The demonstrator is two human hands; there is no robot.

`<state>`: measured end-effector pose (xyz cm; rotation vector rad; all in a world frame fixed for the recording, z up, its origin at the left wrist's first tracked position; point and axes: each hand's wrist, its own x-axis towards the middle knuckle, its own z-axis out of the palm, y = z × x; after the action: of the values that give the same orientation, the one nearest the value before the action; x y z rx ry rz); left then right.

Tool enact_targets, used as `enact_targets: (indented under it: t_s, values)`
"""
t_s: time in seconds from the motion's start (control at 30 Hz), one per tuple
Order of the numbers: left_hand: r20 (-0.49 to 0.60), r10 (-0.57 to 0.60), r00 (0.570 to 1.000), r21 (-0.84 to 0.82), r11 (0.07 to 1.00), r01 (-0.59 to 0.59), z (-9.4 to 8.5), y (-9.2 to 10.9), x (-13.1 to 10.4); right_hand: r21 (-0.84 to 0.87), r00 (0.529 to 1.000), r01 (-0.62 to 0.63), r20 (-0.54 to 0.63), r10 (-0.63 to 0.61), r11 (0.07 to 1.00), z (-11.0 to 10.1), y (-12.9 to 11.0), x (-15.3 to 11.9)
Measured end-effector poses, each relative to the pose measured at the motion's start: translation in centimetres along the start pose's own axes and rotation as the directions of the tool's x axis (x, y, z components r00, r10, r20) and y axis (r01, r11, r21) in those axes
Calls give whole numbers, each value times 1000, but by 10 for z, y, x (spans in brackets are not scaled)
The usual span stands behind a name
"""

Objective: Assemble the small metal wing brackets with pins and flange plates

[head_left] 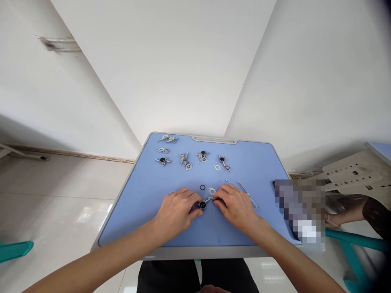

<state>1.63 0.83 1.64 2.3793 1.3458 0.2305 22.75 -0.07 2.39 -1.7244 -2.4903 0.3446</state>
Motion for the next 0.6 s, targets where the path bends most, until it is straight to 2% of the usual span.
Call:
enact_targets:
  t_s: [0.13, 0.23, 0.33, 0.5, 0.6]
  values:
    - [-5, -80, 997, 37, 996, 80, 1, 4, -1, 25, 999, -18, -37, 19, 1000, 3, 1, -7]
    - [-9, -83, 997, 47, 995, 83, 3, 3, -2, 68, 996, 9, -88, -3, 998, 5, 2, -11]
    - [-19, -44, 999, 28, 999, 45, 5, -1, -5, 100, 992, 18, -126, -5, 995, 6, 4, -14]
    - [2, 88, 996, -68, 994, -88, 4, -6, -9, 181, 988, -46, -134, 71, 982, 7, 8, -18]
    - [15, 122, 992, -99, 988, -120, 2, -9, -6, 216, 987, -10, -152, 44, 976, 9, 9, -21]
